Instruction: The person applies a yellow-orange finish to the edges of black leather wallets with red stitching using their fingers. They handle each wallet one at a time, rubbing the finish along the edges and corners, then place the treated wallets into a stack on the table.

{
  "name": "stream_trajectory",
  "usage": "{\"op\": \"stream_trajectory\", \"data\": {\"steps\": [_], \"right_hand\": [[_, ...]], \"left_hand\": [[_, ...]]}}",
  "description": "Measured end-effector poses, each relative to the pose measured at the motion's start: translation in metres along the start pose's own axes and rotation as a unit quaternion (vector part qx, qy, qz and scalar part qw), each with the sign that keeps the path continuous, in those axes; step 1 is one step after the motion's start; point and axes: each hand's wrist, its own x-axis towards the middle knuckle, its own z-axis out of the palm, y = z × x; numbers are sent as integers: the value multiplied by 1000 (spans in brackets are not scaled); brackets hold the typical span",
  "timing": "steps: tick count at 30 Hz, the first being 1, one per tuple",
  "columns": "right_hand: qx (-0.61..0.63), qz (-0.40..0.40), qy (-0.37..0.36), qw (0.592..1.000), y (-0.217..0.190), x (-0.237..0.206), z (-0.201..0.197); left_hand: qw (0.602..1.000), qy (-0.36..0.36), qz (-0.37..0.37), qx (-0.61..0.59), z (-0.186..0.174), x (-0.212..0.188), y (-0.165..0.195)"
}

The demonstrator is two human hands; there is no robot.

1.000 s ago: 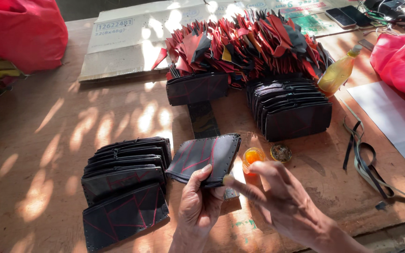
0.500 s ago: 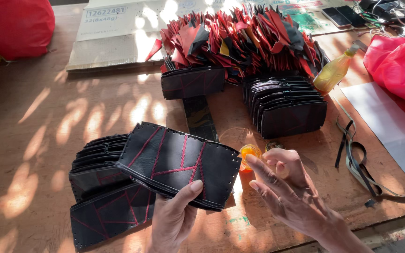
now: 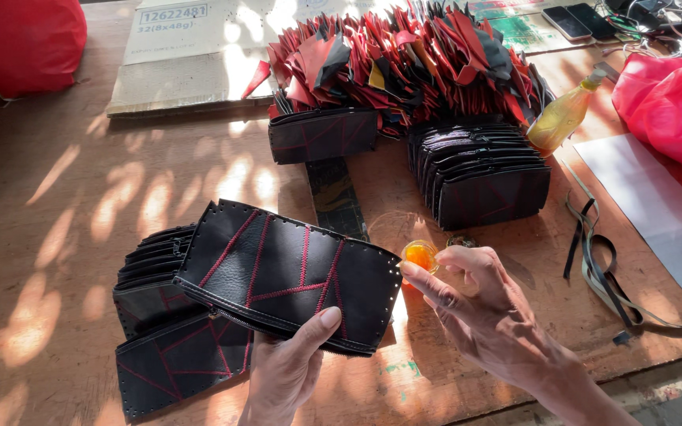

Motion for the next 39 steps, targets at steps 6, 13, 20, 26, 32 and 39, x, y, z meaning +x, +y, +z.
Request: {"op": "stream_trajectory", "data": {"steps": [6, 13, 20, 26, 32, 39], "right_hand": [[-2, -42, -74, 996, -1, -7, -1], [67, 63, -75, 993, 5, -4, 3], [-16, -43, -117, 992, 8, -23, 11], [-150, -124, -102, 976, 11, -29, 11], [-205, -114, -85, 968, 10, -8, 4], [-62, -174, -73, 980, -7, -11, -3]], "left_hand": [[999, -29, 19, 3, -6, 2, -3], [999, -26, 16, 8, -6, 4, -3], [1000, -23, 2, 7, -3, 5, 2], [1000, -10, 1, 7, 0, 5, 2], [1000, 14, -16, 2, 2, 5, 1], [1000, 6, 0, -1, 2, 6, 1]]}}
